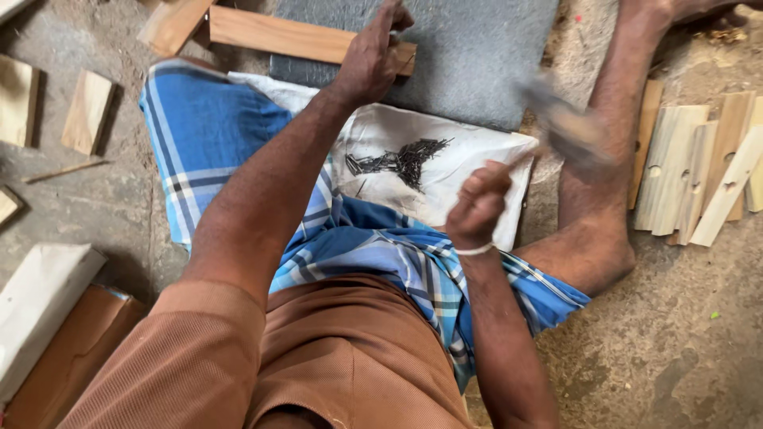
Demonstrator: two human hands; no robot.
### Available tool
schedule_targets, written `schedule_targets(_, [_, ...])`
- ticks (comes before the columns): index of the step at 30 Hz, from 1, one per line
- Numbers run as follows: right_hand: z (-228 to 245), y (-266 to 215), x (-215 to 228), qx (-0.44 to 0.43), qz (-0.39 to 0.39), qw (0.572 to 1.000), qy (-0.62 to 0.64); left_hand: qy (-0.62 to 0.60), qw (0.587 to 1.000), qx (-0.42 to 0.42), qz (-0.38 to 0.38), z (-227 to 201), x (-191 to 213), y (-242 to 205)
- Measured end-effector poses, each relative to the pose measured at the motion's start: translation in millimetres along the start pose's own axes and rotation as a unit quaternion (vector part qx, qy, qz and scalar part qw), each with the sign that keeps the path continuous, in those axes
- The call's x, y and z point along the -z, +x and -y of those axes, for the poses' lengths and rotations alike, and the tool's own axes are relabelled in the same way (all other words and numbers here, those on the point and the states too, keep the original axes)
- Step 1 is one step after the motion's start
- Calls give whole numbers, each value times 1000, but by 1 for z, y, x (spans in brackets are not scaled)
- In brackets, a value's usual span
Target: The person sits on the floor and assembles small wooden frames by hammering nails into pre-drilled holes. They pick up wooden pieces, align them, and use a hammer to secure the joints, occasionally adjusting the pieces to ensure proper alignment.
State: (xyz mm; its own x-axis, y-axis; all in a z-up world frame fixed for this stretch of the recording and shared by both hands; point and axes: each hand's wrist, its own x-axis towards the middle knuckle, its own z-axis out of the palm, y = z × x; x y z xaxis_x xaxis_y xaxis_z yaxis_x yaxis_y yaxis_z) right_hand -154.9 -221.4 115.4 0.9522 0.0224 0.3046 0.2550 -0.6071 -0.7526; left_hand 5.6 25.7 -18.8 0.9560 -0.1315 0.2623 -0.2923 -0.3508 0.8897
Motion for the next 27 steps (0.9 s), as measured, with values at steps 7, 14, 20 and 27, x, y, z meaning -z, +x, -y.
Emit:
schedule_targets(7, [-35,-11,-17,-149,99,972,-152,87,990,-65,92,-1,22,23])
schedule_targets(14, [-47,-20,3,-449,75,877,156,376,889,-156,210,-54,72,14])
schedule_targets(20, [-52,-13,-15,-481,78,849,206,397,915,48,48,-75,207,52])
schedule_targets(27, [-47,-9,-20,-487,77,851,181,640,701,135,285,-5,261,3])
